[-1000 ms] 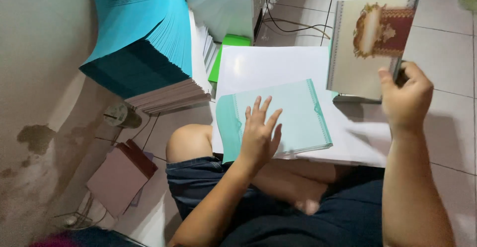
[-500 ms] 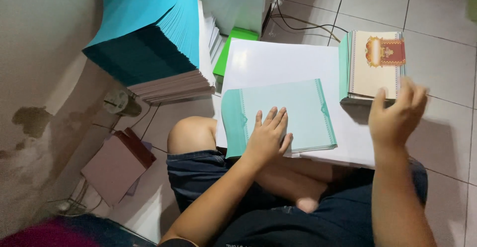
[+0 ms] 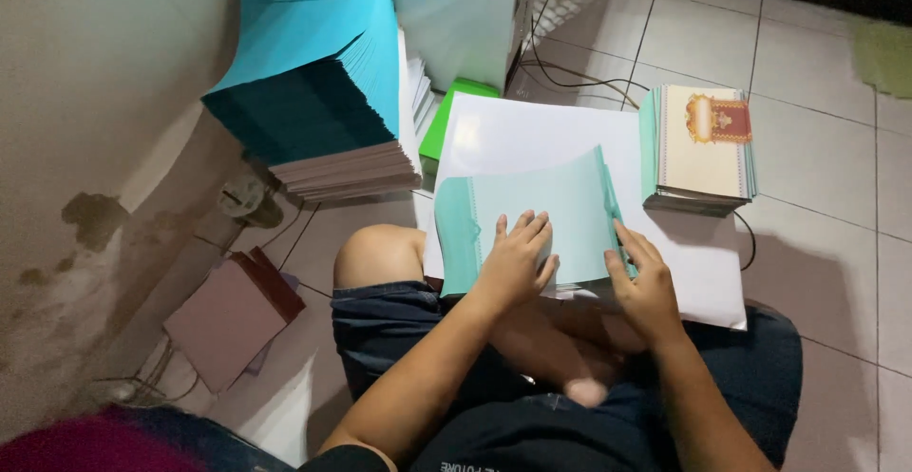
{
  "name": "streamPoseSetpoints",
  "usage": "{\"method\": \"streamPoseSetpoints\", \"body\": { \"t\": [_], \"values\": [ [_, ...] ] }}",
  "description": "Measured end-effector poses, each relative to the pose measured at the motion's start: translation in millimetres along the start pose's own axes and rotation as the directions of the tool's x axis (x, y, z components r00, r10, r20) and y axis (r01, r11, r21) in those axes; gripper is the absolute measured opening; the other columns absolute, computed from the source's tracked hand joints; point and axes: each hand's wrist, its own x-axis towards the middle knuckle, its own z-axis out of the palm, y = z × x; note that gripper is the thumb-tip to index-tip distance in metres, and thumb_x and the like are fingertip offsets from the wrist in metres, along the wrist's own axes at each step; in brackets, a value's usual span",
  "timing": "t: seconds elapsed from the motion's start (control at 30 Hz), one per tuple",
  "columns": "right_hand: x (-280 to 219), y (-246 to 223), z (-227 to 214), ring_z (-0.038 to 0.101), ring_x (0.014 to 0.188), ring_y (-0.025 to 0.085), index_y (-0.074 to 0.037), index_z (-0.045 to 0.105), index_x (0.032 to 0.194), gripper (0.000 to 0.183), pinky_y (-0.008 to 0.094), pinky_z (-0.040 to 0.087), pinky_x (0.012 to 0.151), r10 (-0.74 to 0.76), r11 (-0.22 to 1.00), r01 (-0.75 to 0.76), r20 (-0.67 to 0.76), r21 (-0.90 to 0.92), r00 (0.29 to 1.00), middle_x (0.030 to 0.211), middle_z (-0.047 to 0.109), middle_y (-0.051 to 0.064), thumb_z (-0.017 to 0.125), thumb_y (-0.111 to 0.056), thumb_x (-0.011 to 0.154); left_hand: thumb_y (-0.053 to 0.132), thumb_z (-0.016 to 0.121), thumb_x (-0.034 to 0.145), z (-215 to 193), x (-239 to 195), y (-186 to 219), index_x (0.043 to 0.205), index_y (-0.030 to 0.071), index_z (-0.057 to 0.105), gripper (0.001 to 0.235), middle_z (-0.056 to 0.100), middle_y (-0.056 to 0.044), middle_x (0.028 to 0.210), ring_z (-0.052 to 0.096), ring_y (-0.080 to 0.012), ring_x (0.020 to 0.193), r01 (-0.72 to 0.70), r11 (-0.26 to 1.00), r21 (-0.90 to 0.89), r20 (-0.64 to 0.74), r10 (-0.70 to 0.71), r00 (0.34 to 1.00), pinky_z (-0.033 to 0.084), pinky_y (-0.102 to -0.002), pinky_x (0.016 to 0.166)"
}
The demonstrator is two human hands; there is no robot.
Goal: The person sits on the floor and folds a light blue paper cover around a stack of white pages. They press the fold flat with their hands and place the finished booklet onto a stack of similar items to the right.
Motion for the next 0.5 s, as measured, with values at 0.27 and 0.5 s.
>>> {"method": "streamPoseSetpoints", "body": {
  "t": [0.27,0.5],
  "values": [
    [-3.8,31.7,53.7,0.042,0.143,0.044,-0.008,0.053,0.149,0.076,0.058,0.031,0.115,-0.281,0.957,0.289,0.325,0.024,0.903,0.151,0.052,0.022,0.022,-0.056,0.100,0.025,0.045,0.096,5.6,-0.6,-33.0,0.140,0.000,0.058,0.052,0.056,-0.026,0.143,0.049,-0.0415,0.138,0.108,0.820,-0.561,-0.076,-0.181,0.981,0.026,-0.060,0.122],
    [-3.1,68.5,75.1,0.053,0.139,0.028,-0.011,0.061,0.143,0.047,0.039,0.042,0.113,-0.418,0.757,0.512,0.301,-0.406,0.857,0.152,0.057,0.010,0.060,-0.021,0.098,0.025,0.050,0.098,-45.5,-0.2,-33.9,0.159,0.000,0.028,0.069,0.013,-0.030,0.167,0.014,-0.0499,0.153,0.164,0.752,-0.639,-0.170,-0.346,0.923,0.018,-0.057,0.124]
  ]
}}
